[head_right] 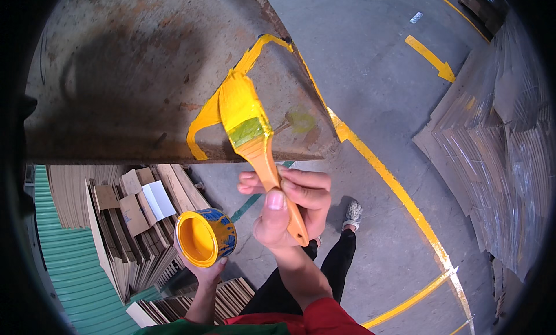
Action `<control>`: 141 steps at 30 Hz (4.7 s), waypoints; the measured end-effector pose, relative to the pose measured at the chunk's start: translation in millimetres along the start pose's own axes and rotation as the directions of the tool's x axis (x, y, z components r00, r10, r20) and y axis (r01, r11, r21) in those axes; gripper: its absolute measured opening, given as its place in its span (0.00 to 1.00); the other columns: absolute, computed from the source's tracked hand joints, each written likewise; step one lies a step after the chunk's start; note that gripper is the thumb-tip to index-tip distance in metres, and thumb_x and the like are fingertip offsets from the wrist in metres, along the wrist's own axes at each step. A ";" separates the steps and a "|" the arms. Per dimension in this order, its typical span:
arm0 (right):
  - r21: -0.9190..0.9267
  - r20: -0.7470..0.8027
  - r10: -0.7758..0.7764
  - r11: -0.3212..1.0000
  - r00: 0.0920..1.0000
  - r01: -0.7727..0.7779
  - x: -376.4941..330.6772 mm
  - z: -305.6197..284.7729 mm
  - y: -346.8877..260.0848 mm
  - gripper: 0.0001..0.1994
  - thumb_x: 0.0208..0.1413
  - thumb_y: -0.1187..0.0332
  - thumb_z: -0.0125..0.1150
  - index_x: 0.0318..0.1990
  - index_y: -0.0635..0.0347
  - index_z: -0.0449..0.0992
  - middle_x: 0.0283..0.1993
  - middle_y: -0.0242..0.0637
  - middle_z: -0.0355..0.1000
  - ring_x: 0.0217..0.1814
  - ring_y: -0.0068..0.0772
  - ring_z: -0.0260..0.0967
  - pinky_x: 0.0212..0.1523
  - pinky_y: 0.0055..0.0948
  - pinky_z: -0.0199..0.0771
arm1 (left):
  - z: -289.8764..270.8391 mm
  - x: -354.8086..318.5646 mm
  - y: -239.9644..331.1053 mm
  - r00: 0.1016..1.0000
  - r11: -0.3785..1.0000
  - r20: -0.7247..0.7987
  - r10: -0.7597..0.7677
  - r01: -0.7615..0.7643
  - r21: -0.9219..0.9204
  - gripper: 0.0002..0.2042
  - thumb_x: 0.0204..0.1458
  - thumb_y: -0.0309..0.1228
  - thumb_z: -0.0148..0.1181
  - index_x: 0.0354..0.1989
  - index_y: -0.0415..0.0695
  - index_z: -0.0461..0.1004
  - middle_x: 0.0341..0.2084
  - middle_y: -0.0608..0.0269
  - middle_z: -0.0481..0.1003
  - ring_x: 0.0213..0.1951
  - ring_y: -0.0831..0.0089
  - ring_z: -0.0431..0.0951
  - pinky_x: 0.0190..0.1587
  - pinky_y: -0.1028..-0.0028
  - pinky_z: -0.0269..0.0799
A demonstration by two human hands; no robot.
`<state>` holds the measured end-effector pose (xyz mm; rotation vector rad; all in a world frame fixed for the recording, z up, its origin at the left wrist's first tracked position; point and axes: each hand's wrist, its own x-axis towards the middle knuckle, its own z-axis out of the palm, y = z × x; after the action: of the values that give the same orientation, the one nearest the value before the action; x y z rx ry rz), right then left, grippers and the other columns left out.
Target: The person paints a metal support beam and floor lines with yellow paint using a brush and a small paint can. They repeatedly dip the brush into the paint can and apply paint to the beam and floor, occasionally using a piece of cardboard to wipe excess paint.
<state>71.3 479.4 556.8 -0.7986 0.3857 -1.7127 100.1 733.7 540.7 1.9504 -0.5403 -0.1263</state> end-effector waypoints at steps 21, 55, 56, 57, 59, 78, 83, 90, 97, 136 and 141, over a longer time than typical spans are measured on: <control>0.431 -0.128 0.569 0.769 0.812 -0.471 27.1 -47.4 -44.5 0.06 0.66 0.73 0.52 0.39 0.68 0.67 0.37 0.51 0.74 0.24 0.43 0.80 0.21 0.32 0.81 | 0.8 -12.1 8.2 1.000 0.999 0.016 0.022 -0.021 -0.037 0.62 0.32 0.49 0.84 0.74 0.40 0.49 0.65 0.54 0.61 0.68 0.61 0.63 0.72 0.56 0.58; -0.280 0.583 0.788 0.425 0.199 -0.861 154.3 -165.0 -355.4 0.14 0.75 0.60 0.47 0.48 0.61 0.73 0.46 0.43 0.77 0.37 0.26 0.72 0.34 0.20 0.67 | 117.2 -277.0 229.9 0.960 0.961 -0.265 0.091 -0.154 -0.229 0.56 0.31 0.36 0.87 0.71 0.40 0.56 0.67 0.50 0.63 0.69 0.57 0.64 0.71 0.59 0.60; -0.298 0.614 0.774 0.409 0.155 -0.863 152.9 -159.9 -351.5 0.15 0.76 0.59 0.45 0.50 0.62 0.73 0.48 0.44 0.76 0.39 0.28 0.74 0.37 0.21 0.72 | 108.4 -283.6 228.4 0.949 0.971 -0.308 0.069 -0.135 -0.197 0.56 0.31 0.37 0.86 0.71 0.40 0.56 0.67 0.49 0.62 0.70 0.56 0.63 0.71 0.59 0.59; -0.268 0.682 0.721 0.405 0.125 -0.874 149.7 -154.6 -348.8 0.15 0.76 0.61 0.45 0.51 0.64 0.73 0.49 0.45 0.76 0.43 0.32 0.76 0.42 0.22 0.79 | 101.9 -292.6 228.1 0.940 0.977 -0.335 0.057 -0.121 -0.173 0.56 0.31 0.38 0.86 0.71 0.40 0.56 0.67 0.49 0.62 0.70 0.55 0.62 0.72 0.58 0.58; -0.282 0.741 0.671 0.362 0.039 -0.888 135.4 -134.7 -341.7 0.15 0.76 0.63 0.46 0.53 0.65 0.73 0.50 0.46 0.76 0.45 0.34 0.78 0.46 0.24 0.83 | 71.7 -307.3 216.2 0.894 0.987 -0.448 0.026 -0.094 -0.128 0.57 0.31 0.38 0.86 0.72 0.40 0.55 0.67 0.50 0.62 0.70 0.55 0.63 0.71 0.59 0.59; -0.450 0.609 0.678 -0.131 -0.412 -0.883 -323.9 77.1 -297.7 0.13 0.73 0.63 0.53 0.49 0.66 0.77 0.45 0.41 0.77 0.39 0.31 0.75 0.32 0.20 0.78 | -362.2 -489.6 34.0 0.309 0.964 -0.947 -0.089 0.265 -0.004 0.54 0.28 0.33 0.87 0.69 0.40 0.60 0.62 0.55 0.69 0.65 0.62 0.71 0.69 0.64 0.65; -0.446 0.563 0.749 -0.080 -0.349 -0.892 -385.6 105.2 -277.0 0.11 0.72 0.65 0.54 0.48 0.65 0.77 0.45 0.43 0.78 0.39 0.31 0.75 0.33 0.22 0.77 | -449.7 -493.5 -3.4 0.294 0.969 -0.949 -0.114 0.245 -0.041 0.56 0.30 0.31 0.86 0.70 0.37 0.55 0.62 0.52 0.68 0.65 0.63 0.70 0.70 0.62 0.64; -0.363 0.508 0.821 -0.069 -0.259 -0.929 -471.9 142.5 -205.9 0.11 0.72 0.65 0.53 0.46 0.65 0.77 0.42 0.45 0.79 0.40 0.34 0.77 0.37 0.24 0.76 | -500.5 -441.7 -66.1 0.411 0.944 -0.895 -0.173 0.328 -0.032 0.56 0.31 0.30 0.85 0.70 0.38 0.54 0.62 0.52 0.68 0.65 0.62 0.70 0.70 0.61 0.64; -0.293 0.407 0.902 -0.021 -0.145 -0.956 -489.7 156.1 -150.6 0.10 0.71 0.67 0.55 0.46 0.65 0.76 0.45 0.42 0.79 0.44 0.36 0.78 0.48 0.28 0.81 | -501.8 -324.8 -157.9 0.598 0.951 -0.740 -0.309 0.209 -0.229 0.57 0.30 0.32 0.87 0.70 0.38 0.54 0.63 0.53 0.66 0.66 0.62 0.68 0.71 0.61 0.63; -0.558 -0.062 0.995 0.035 0.083 -0.829 -560.8 -16.2 369.6 0.12 0.76 0.61 0.47 0.49 0.61 0.71 0.45 0.42 0.77 0.35 0.23 0.77 0.28 0.15 0.75 | -306.7 11.4 -950.9 0.736 0.915 -0.557 -0.384 0.385 -0.123 0.70 0.20 0.40 0.92 0.74 0.39 0.47 0.72 0.50 0.57 0.71 0.57 0.62 0.76 0.58 0.56; -0.533 -0.076 0.992 0.044 0.100 -0.845 -557.8 -7.0 362.4 0.11 0.75 0.62 0.46 0.48 0.60 0.70 0.45 0.40 0.76 0.33 0.23 0.76 0.28 0.15 0.74 | -311.0 3.3 -940.2 0.698 0.866 -0.519 -0.492 0.454 -0.210 0.72 0.20 0.42 0.92 0.76 0.38 0.45 0.71 0.48 0.57 0.71 0.57 0.61 0.76 0.59 0.56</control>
<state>393.6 897.3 151.9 -0.8084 0.8821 -0.1078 499.0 1312.0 -157.2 1.9005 0.3695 0.1075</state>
